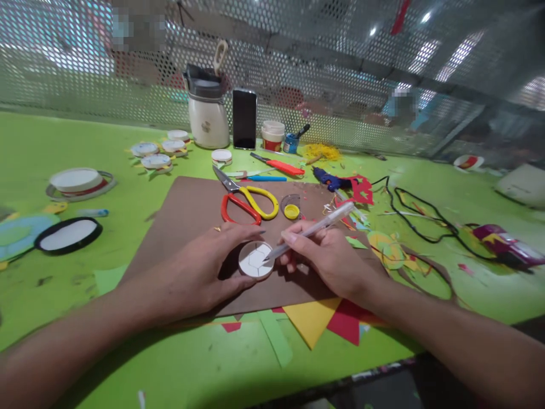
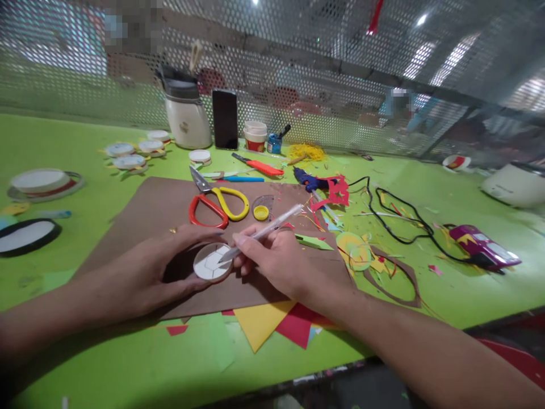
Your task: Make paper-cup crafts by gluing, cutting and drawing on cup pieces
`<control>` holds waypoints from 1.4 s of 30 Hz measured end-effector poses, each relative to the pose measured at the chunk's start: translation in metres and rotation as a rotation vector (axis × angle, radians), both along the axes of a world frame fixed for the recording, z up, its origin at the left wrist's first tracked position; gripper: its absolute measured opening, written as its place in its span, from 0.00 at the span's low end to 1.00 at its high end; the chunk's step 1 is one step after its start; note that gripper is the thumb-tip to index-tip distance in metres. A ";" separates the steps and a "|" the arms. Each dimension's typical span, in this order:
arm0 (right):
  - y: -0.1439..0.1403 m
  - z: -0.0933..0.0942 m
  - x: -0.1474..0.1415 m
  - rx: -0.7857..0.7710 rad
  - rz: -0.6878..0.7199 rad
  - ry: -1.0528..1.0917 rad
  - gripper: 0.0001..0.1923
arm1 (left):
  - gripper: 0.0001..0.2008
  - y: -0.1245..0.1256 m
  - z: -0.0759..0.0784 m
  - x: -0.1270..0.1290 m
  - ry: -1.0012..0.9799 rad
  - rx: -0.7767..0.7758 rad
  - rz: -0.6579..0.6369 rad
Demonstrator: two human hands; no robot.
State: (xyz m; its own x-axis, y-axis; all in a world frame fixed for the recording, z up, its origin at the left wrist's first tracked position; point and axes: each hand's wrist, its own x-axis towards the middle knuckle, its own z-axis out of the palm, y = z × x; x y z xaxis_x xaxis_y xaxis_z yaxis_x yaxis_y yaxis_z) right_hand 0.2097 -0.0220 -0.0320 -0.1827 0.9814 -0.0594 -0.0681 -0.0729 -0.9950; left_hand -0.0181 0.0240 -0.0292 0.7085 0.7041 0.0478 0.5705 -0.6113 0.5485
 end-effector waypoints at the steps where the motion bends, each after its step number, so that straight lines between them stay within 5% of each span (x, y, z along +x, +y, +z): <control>1: 0.001 -0.001 0.000 -0.003 -0.007 0.016 0.16 | 0.30 0.000 0.000 0.000 -0.007 -0.001 0.004; 21: 0.001 0.001 0.001 0.069 -0.108 -0.045 0.14 | 0.32 0.000 0.003 0.006 0.004 0.016 0.063; 36: -0.003 -0.001 0.000 0.043 -0.024 -0.085 0.11 | 0.27 -0.006 0.004 0.006 -0.124 0.044 0.028; 42: -0.007 0.002 -0.002 0.022 0.031 -0.081 0.10 | 0.25 -0.007 -0.001 0.005 -0.198 -0.066 0.007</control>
